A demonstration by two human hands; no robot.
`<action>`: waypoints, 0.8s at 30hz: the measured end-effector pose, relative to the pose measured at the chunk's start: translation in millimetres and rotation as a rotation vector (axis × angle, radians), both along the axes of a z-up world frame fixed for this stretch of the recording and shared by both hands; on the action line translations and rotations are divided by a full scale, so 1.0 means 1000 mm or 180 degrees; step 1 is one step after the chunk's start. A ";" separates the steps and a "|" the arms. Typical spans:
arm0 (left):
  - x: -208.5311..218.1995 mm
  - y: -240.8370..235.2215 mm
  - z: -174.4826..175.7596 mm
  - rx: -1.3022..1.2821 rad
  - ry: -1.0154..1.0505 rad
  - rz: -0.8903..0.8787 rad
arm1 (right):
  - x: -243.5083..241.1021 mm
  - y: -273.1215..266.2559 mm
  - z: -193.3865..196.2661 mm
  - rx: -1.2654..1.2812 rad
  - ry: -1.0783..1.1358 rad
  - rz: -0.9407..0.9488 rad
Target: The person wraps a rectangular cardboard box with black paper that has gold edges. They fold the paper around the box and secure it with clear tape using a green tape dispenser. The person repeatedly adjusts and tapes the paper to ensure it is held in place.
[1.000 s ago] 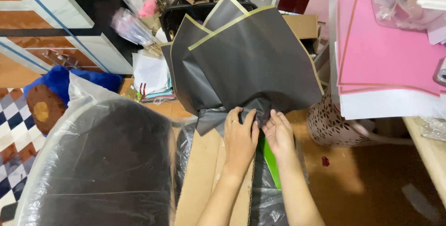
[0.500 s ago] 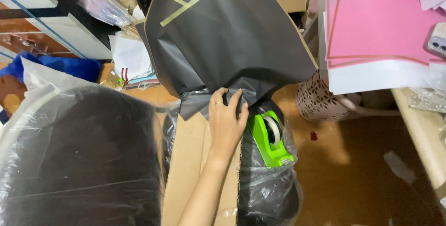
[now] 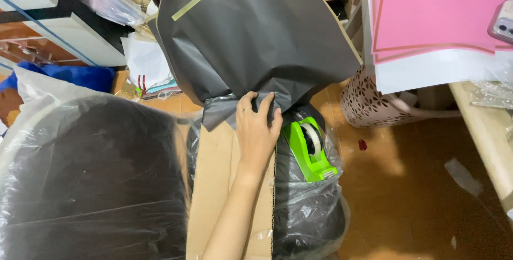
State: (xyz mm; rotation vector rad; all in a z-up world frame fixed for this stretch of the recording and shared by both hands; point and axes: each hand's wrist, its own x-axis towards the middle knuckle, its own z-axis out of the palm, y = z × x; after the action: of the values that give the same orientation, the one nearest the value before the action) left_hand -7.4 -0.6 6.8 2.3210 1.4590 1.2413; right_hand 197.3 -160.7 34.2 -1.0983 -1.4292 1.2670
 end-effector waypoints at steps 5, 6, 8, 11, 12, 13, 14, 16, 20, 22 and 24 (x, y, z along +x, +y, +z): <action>-0.001 0.000 -0.002 0.0003 0.0039 -0.0003 | -0.021 -0.012 0.005 -0.0455 -0.0306 -0.1097; -0.001 0.000 0.000 0.0004 0.0031 -0.0025 | -0.022 -0.011 0.007 -0.0544 -0.0380 -0.1322; -0.001 -0.001 0.003 -0.0077 0.0015 -0.0001 | -0.024 -0.016 0.010 -0.0724 -0.0528 -0.1765; -0.001 -0.002 0.003 -0.0077 0.0005 -0.0005 | 0.006 -0.005 -0.069 -0.1115 -0.1153 -0.1998; -0.001 -0.001 0.003 -0.0070 -0.0004 0.0001 | 0.005 -0.002 -0.078 -0.1104 -0.1159 -0.1995; 0.000 -0.001 0.004 -0.0104 -0.0006 -0.0004 | 0.005 0.002 -0.087 -0.1188 -0.1020 -0.1939; -0.001 -0.003 0.004 -0.0150 0.0005 -0.0007 | 0.002 0.004 -0.097 -0.1285 -0.0871 -0.1877; -0.001 -0.003 0.007 -0.0160 -0.0004 -0.0006 | -0.004 0.010 -0.092 -0.1420 -0.0872 -0.1888; 0.000 -0.002 0.005 -0.0097 0.0032 0.0027 | -0.011 0.016 -0.097 -0.1457 -0.0364 -0.1902; 0.000 -0.003 0.003 -0.0067 0.0032 0.0035 | -0.011 0.005 -0.100 -0.1257 -0.0292 -0.1994; 0.000 -0.004 0.008 -0.0047 0.0041 0.0048 | -0.011 -0.008 -0.093 -0.1069 -0.0216 -0.2079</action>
State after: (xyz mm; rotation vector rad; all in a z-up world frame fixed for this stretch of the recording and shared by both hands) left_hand -7.8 -4.2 15.1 2.3170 1.4874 1.2173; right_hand 186.0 -168.5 -58.6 -1.6752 -0.7970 1.0050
